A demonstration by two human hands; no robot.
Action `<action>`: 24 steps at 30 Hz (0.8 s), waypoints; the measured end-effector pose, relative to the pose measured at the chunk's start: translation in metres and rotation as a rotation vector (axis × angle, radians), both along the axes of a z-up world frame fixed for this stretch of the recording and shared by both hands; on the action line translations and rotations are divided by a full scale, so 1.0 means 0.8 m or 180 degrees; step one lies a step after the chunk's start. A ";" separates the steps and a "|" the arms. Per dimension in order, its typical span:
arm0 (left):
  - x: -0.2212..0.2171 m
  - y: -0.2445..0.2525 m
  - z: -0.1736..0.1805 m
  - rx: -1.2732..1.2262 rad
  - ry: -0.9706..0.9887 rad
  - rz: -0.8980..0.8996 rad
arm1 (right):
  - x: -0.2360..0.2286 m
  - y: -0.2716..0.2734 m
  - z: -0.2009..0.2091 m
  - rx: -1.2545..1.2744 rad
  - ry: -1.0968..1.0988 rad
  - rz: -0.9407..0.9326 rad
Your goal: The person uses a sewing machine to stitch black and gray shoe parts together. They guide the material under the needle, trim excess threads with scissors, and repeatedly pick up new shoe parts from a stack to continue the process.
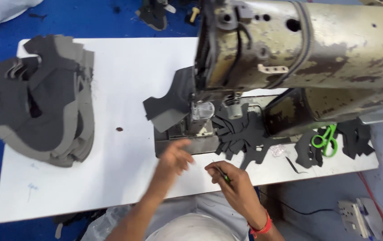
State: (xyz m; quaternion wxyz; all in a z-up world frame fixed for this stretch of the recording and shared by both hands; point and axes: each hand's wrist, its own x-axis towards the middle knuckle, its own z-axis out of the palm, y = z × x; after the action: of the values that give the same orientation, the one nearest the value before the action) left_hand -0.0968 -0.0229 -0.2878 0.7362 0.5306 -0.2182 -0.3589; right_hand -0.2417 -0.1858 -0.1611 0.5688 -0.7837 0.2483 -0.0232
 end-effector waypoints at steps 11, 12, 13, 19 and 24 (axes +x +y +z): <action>0.146 -0.021 0.101 0.0429 -0.1092 0.1242 | 0.015 -0.143 -0.074 -0.2646 0.0142 -0.0968; 0.151 -0.023 0.103 0.0622 -0.1233 0.1223 | 0.021 -0.149 -0.080 -0.2911 0.0412 -0.0999; 0.148 -0.021 0.105 0.0628 -0.1242 0.1239 | 0.022 -0.148 -0.089 -0.2906 0.0396 -0.0988; 0.111 0.020 0.033 0.0896 0.0231 0.0868 | 0.011 -0.133 -0.115 -0.3111 0.0275 -0.1142; 0.030 0.021 0.020 0.1332 0.0117 -0.0345 | -0.013 -0.102 -0.093 -0.1424 -0.0746 -0.1424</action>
State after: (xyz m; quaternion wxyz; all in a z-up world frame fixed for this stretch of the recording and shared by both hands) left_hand -0.0726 -0.0061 -0.2722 0.5934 0.6528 -0.1537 -0.4450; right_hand -0.2521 -0.2670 -0.2355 0.3882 -0.8072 0.3358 -0.2913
